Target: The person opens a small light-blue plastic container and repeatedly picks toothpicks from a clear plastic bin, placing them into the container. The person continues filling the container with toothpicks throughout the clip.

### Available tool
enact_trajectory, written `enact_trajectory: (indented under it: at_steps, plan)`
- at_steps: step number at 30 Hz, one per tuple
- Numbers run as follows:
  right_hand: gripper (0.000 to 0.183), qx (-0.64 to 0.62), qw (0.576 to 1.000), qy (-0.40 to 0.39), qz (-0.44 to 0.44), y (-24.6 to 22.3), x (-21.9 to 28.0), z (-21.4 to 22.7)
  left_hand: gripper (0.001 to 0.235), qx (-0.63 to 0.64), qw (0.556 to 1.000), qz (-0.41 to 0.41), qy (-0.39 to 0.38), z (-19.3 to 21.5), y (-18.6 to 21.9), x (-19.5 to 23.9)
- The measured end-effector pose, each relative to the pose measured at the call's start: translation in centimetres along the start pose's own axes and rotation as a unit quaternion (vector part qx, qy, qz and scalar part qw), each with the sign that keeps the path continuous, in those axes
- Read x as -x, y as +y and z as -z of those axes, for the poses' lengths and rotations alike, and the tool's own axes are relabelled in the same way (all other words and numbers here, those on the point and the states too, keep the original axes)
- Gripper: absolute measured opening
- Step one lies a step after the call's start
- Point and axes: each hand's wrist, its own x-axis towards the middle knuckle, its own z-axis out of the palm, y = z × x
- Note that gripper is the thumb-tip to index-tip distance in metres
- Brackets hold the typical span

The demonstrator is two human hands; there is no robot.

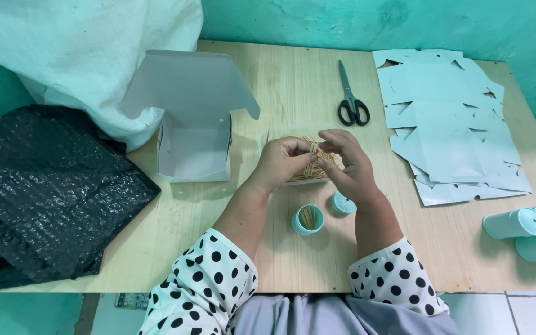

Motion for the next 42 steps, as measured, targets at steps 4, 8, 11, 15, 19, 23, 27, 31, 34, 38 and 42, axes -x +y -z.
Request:
enact_trajectory:
  at_steps: [4,8,11,15,19,23,27,31,34,38,42]
  plan:
    - [0.026,-0.038,0.999,0.026,-0.016,0.6,0.1,0.5,0.009,-0.039,0.998,-0.041,-0.011,-1.1,2.1,1.3]
    - [0.014,-0.026,0.999,0.028,0.02,-1.8,0.3,0.8,0.009,-0.089,0.991,-0.096,-0.014,-2.3,3.2,2.8]
    - [0.01,0.001,0.999,0.028,0.042,-3.3,1.4,1.1,0.01,-0.118,0.984,-0.133,-0.012,-3.1,2.7,4.4]
    - [0.01,0.007,0.998,0.029,0.056,-4.2,3.4,1.1,0.015,-0.169,0.957,-0.229,-0.051,-2.9,3.4,7.1]
    - [0.007,0.028,0.997,0.028,0.064,-4.4,5.6,1.0,0.024,-0.244,0.904,-0.337,-0.1,-1.9,0.7,8.4]
    - [0.006,0.085,0.994,0.02,0.058,-4.8,6.9,0.2,0.042,-0.355,0.853,-0.374,-0.088,-1.1,0.2,9.7]
    - [0.009,0.105,0.993,-0.001,0.045,-4.5,7.4,-0.1,0.05,-0.444,0.799,-0.401,-0.062,-0.6,0.1,10.8]
    - [0.011,0.112,0.993,-0.023,0.034,-4.3,7.6,-0.2,0.047,-0.474,0.779,-0.406,-0.053,-0.9,-0.3,11.0]
    - [0.012,0.135,0.99,-0.039,0.026,-4.1,7.7,-0.4,0.028,-0.505,0.756,-0.415,-0.026,-1.0,0.0,11.3]
    - [0.012,0.179,0.983,-0.045,0.024,-3.5,8.3,-1.0,0.015,-0.556,0.686,-0.467,0.029,-1.2,0.2,11.6]
    - [0.016,0.209,0.977,-0.046,0.004,-4.4,8.1,-1.1,0.014,-0.569,0.665,-0.48,0.068,-0.5,1.8,11.7]
